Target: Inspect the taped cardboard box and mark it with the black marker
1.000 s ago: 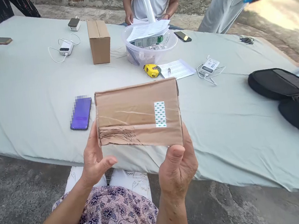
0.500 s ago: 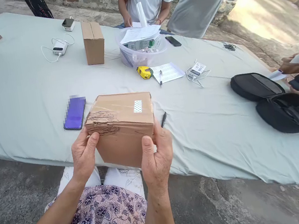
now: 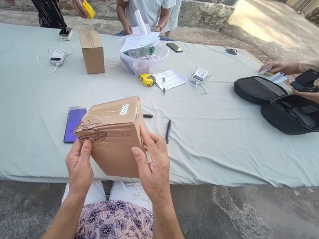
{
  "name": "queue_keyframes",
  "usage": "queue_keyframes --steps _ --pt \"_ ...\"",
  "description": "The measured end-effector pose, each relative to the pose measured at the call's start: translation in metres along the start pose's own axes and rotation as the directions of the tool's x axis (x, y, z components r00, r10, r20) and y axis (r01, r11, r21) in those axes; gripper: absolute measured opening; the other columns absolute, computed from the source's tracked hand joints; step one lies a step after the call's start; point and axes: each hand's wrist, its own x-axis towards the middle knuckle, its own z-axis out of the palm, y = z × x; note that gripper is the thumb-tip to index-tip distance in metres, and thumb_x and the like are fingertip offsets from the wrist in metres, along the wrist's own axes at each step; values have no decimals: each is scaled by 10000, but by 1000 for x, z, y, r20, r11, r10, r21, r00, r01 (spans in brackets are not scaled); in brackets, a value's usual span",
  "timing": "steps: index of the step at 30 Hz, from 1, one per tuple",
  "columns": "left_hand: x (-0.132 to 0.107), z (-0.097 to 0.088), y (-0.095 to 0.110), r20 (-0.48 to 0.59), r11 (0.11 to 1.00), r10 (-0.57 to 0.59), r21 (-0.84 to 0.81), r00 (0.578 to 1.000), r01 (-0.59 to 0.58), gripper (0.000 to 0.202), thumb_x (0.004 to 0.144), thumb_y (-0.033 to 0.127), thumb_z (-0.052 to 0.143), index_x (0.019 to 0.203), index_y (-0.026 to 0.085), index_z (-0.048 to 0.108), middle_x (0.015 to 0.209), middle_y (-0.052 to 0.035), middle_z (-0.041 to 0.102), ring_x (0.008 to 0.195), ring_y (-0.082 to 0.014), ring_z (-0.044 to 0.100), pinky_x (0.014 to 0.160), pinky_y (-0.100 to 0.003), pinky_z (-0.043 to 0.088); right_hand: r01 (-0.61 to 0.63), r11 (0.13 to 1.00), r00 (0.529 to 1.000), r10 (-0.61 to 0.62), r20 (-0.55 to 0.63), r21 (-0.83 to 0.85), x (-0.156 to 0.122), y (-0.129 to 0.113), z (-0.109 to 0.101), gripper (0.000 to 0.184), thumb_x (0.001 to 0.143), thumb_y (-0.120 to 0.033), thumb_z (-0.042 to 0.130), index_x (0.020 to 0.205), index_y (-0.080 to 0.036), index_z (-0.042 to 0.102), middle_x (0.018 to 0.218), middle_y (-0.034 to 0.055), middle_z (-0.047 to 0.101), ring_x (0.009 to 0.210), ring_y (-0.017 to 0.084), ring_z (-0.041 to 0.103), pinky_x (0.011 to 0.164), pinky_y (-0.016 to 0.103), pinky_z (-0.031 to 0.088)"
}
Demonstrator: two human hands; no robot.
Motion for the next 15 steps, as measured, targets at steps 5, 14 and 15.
queue_keyframes --steps 5,14,15 --pt "16 -5 -11 -72 999 39 -35 997 -42 447 952 557 676 1260 243 758 1306 -53 748 1319 -243 626 1138 -309 469 31 984 995 -47 88 177 5 7 0 424 1023 -375 623 1447 -368 628 1373 66 664 1215 226 656 1023 428 584" --pt "46 -34 -32 -271 967 -218 -188 938 170 506 759 646 832 1082 260 771 1261 -66 754 1133 -230 681 766 -268 577 -140 942 984 98 146 305 -7 41 -6 524 1002 -587 583 1467 -346 598 1526 100 604 1372 293 617 1079 532 567" --pt "46 -35 -33 -273 965 -226 -193 935 177 499 766 642 827 1090 268 767 1271 -63 748 1140 -228 676 768 -271 573 -152 943 979 102 179 294 -9 43 -6 571 982 -617 600 1484 -347 579 1553 104 577 1398 305 593 1086 541 560"
